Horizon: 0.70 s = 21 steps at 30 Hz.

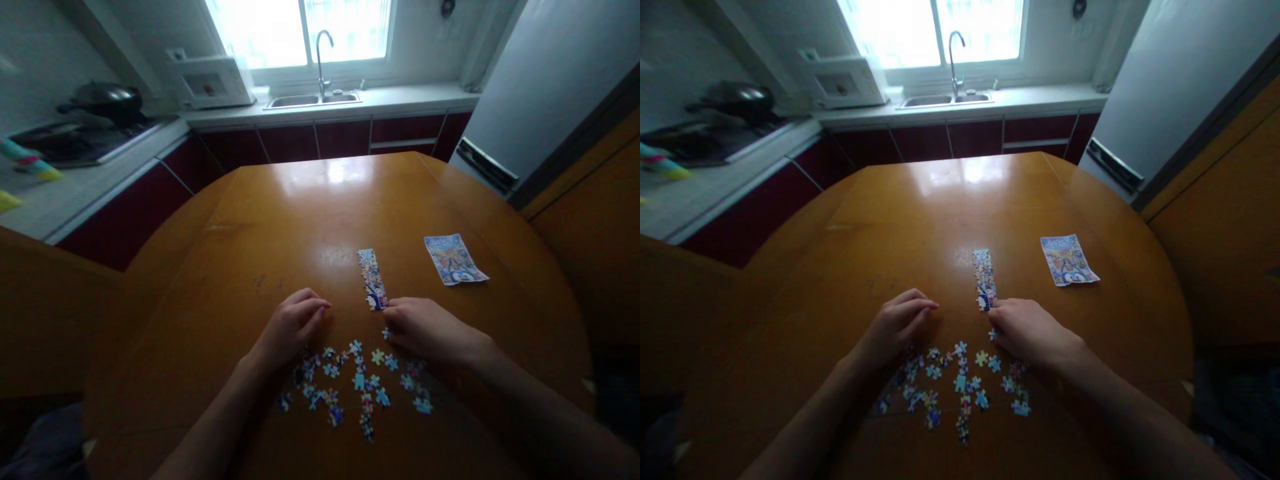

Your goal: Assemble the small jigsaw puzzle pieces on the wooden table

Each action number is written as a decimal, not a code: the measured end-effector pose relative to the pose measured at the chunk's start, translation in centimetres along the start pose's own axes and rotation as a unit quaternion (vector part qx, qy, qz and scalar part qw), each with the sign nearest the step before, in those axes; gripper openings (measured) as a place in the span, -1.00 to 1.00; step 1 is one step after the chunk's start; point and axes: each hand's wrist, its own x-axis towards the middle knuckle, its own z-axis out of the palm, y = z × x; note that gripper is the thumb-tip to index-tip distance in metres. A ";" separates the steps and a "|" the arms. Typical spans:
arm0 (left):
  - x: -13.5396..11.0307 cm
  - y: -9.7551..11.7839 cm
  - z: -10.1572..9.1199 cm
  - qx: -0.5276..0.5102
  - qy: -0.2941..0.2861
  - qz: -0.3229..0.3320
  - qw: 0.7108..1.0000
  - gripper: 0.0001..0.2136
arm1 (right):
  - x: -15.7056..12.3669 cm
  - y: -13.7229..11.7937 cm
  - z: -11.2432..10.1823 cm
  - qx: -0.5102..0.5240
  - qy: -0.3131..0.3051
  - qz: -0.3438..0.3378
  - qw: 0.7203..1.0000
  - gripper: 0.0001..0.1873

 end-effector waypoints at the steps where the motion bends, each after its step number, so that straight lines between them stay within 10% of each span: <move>1: 0.0 0.0 0.0 0.001 0.001 0.001 1.000 -0.82 | -0.2 0.1 0.1 -0.013 -0.005 0.010 1.000 -0.96; 21: -0.2 0.8 -0.1 0.011 -0.132 0.074 0.988 -0.85 | 1.2 -1.4 0.1 0.040 0.066 -0.049 0.996 -0.78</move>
